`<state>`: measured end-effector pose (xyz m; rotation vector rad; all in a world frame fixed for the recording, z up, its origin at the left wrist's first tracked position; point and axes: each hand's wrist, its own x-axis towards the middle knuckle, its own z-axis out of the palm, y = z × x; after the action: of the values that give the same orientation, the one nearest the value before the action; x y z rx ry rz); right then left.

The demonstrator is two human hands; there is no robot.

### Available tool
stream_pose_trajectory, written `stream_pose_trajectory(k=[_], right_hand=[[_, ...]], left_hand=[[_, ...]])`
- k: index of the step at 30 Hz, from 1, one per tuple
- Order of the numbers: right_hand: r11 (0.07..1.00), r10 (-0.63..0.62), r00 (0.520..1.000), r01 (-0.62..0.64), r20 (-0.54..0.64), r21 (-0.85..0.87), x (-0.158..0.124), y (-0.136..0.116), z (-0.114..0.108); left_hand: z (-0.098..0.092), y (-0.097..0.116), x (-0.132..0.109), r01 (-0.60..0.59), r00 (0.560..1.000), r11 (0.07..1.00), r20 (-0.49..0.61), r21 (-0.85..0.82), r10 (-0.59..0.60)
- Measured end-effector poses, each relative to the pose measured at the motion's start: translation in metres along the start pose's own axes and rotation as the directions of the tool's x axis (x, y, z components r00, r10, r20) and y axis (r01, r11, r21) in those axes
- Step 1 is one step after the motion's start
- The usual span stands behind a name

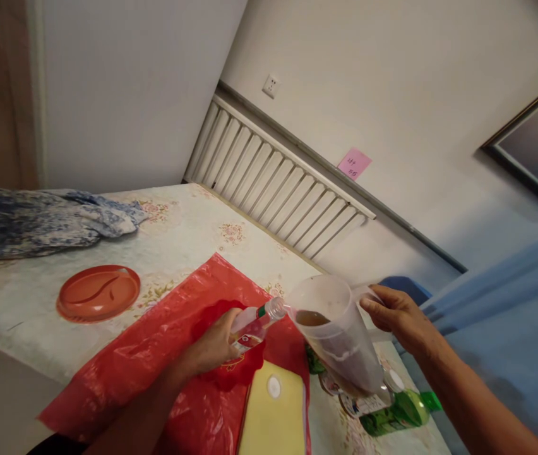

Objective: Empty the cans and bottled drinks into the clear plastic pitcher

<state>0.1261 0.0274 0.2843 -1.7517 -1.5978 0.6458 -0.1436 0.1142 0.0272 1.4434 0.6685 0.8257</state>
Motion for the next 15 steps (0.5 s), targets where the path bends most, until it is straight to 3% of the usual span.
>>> stream_pose_trajectory(k=[3, 15], right_hand=[[0.999, 0.004, 0.999, -0.002, 0.035, -0.041, 0.003, -0.001, -0.003], [0.988, -0.001, 0.997, 0.013, 0.078, -0.156, 0.005, -0.014, -0.003]], left_hand=[[-0.001, -0.002, 0.001, -0.024, 0.999, 0.996, -0.029, 0.085, 0.027], [-0.001, 0.012, -0.004, -0.014, 1.0, 0.996, -0.022, 0.091, 0.016]])
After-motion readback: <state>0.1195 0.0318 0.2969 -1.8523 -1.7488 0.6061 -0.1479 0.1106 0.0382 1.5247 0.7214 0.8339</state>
